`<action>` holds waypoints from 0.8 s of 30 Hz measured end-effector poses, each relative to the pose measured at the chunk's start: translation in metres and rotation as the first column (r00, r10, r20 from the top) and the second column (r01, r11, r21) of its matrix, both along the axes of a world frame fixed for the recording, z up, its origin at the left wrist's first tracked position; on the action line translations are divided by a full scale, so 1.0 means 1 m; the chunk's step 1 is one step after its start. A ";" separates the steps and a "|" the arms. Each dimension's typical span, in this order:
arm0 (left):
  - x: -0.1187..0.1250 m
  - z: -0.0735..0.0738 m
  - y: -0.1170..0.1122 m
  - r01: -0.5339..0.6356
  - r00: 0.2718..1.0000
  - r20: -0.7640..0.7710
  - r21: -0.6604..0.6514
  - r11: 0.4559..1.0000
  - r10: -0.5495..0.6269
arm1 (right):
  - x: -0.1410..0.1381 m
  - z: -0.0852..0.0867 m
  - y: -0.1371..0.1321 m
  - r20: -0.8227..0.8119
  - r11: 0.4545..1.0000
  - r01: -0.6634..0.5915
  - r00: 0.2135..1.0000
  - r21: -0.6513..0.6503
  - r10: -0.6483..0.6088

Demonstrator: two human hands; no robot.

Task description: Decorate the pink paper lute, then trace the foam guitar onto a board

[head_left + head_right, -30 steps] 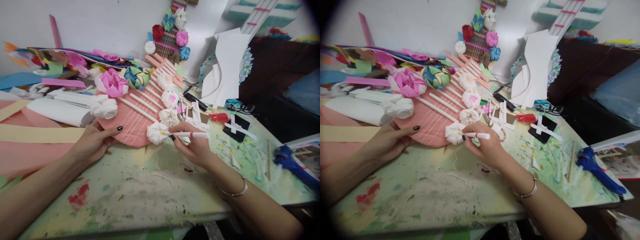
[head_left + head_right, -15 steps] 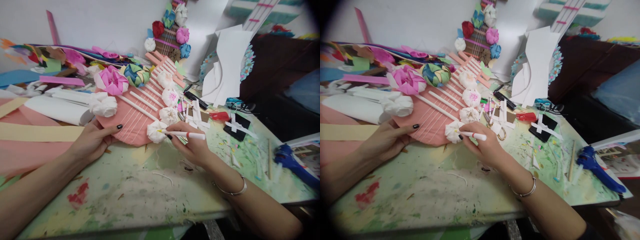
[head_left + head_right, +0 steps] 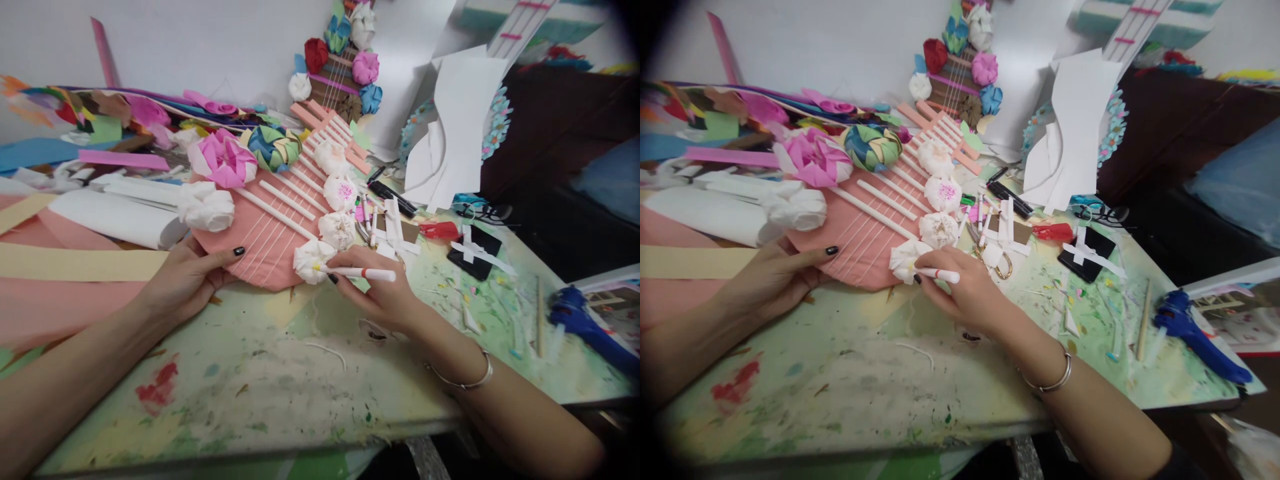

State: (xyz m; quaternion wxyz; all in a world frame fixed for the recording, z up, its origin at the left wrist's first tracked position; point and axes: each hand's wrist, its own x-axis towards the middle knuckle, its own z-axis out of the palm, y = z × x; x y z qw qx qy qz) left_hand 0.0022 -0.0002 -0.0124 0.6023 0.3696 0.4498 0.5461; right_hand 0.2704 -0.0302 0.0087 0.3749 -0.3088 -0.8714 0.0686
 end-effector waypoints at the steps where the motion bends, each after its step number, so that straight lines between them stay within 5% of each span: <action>1: 0.000 0.000 0.000 0.000 1.000 0.000 0.005 1.000 0.000 | 0.000 0.000 0.000 -0.015 1.000 -0.001 1.000 0.003 0.001; 17: -0.002 -0.004 0.001 0.006 1.000 -0.017 0.039 0.999 -0.006 | -0.001 -0.003 -0.001 -0.058 1.000 0.015 0.998 -0.023 -0.017; 24: -0.001 -0.003 0.000 0.002 1.000 -0.026 0.027 1.000 -0.002 | 0.000 -0.003 0.001 -0.117 0.994 0.071 0.991 0.081 -0.061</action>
